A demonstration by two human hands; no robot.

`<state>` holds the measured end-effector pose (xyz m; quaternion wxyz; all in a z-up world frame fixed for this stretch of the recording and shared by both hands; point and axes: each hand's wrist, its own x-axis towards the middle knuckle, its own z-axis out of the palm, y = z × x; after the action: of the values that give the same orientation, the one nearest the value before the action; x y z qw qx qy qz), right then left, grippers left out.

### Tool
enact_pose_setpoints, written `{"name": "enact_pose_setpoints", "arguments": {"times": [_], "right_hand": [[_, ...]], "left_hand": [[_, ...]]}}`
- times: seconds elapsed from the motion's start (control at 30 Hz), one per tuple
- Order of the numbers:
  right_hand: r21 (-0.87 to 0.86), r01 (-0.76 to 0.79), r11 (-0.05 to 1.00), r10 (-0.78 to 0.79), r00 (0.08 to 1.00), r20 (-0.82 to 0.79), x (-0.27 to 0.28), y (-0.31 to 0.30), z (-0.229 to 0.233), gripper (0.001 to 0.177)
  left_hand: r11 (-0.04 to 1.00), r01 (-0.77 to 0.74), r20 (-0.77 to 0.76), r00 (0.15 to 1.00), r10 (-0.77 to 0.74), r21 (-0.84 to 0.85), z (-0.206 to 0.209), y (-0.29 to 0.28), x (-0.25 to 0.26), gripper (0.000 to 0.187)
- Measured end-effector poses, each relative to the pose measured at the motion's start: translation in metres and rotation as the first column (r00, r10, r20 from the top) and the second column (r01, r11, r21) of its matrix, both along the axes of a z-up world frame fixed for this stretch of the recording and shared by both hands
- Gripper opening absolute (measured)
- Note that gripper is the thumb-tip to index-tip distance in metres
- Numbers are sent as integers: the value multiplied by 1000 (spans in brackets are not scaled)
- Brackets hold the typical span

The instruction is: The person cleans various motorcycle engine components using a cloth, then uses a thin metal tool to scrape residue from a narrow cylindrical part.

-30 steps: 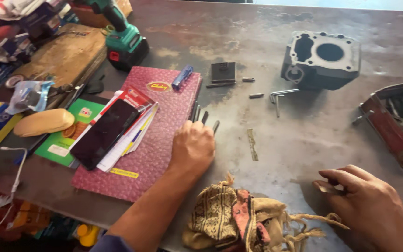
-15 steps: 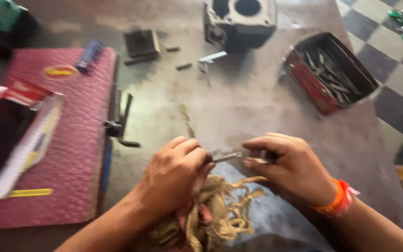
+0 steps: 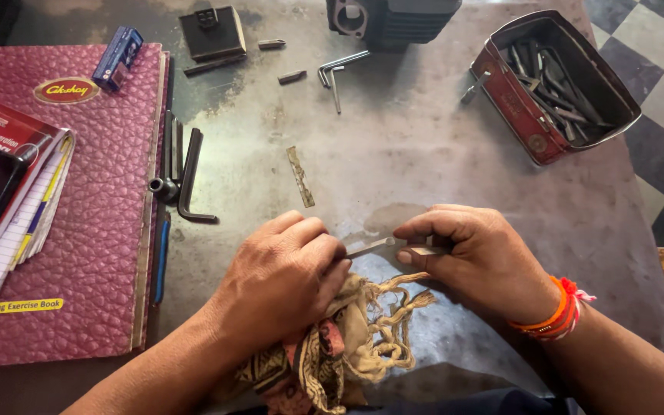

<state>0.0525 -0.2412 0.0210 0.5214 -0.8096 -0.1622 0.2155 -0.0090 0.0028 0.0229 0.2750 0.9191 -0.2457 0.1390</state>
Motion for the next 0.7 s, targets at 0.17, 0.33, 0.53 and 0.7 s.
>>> {"name": "enact_pose_setpoints", "arguments": {"times": [0.17,0.33,0.53,0.7], "right_hand": [[-171,-71,983,124,938,325,0,-1,2,26],[-93,-91,991,121,908,400,-3,-1,3,19],[72,30,997,-43,982,185,-3,-6,3,11],[167,93,981,-120,980,158,4,-16,1,11]], "left_hand": [[999,34,-1,999,-34,8,0,0,1,13],[992,69,-52,996,-75,-103,3,0,-1,16],[975,63,-133,987,-93,-211,1,2,-1,33],[975,26,-90,995,-47,-221,-8,1,0,22]]}}
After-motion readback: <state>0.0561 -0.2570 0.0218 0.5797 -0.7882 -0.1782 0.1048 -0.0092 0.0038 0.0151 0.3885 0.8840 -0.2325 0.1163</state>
